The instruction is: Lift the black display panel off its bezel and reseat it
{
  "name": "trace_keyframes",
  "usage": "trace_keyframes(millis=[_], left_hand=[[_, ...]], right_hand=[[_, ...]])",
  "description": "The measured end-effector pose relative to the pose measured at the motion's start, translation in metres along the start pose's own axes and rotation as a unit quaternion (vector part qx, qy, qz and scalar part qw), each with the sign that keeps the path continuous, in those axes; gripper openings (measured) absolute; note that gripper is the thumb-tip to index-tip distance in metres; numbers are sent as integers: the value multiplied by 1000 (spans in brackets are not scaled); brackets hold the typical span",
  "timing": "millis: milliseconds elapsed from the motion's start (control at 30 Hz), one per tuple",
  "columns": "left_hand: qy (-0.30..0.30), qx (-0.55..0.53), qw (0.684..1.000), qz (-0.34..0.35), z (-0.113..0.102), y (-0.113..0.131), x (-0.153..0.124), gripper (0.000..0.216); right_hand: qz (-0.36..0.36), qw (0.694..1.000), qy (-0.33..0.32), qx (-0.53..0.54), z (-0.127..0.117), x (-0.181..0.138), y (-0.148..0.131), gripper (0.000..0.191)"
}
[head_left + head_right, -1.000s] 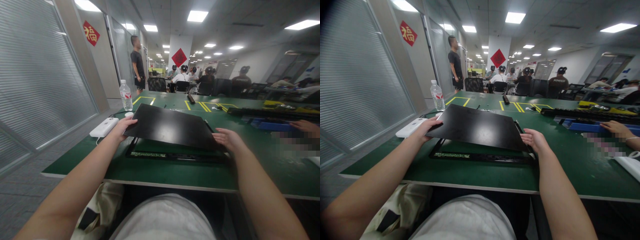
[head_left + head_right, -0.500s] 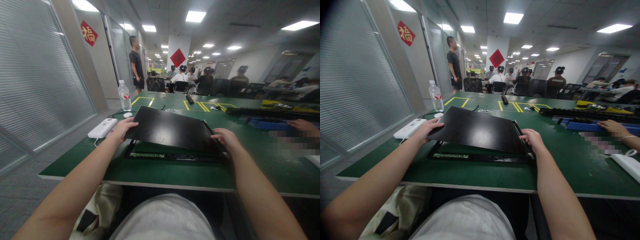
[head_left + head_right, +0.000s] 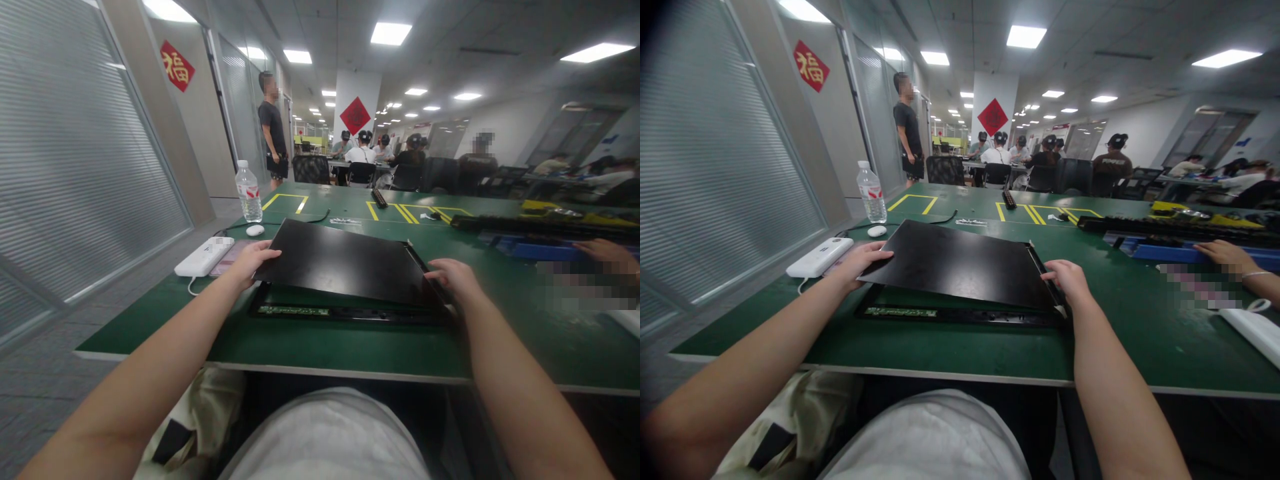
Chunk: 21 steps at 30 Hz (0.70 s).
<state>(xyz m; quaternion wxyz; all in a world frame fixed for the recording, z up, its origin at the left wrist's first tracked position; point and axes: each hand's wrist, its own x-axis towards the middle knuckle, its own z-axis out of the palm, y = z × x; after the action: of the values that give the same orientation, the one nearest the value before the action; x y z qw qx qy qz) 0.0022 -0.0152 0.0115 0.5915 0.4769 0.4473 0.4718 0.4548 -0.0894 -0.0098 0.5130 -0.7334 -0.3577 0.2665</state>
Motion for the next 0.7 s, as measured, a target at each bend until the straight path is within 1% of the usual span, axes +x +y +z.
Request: trace_keyframes(millis=[167,367,467,600,700], left_hand=[[-8,6,1000,-1,0,-3,0,38],[-16,16,1000,2,2,-7,1,36],[-9,23,1000,1,4,-8,2,36],[-7,32,999,-10,5,-9,2,37],[-5,38,999,-15,5,-8,1,38]], right_hand=[[0,1000,6,22,0,0,0,13],[-20,1000,21,14,-1,4,5,16],[-27,999,32,-21,-1,8,9,20],[-53,993,44,-97,-3,12,13,22],[-45,988,43,-144,-4,12,12,21]])
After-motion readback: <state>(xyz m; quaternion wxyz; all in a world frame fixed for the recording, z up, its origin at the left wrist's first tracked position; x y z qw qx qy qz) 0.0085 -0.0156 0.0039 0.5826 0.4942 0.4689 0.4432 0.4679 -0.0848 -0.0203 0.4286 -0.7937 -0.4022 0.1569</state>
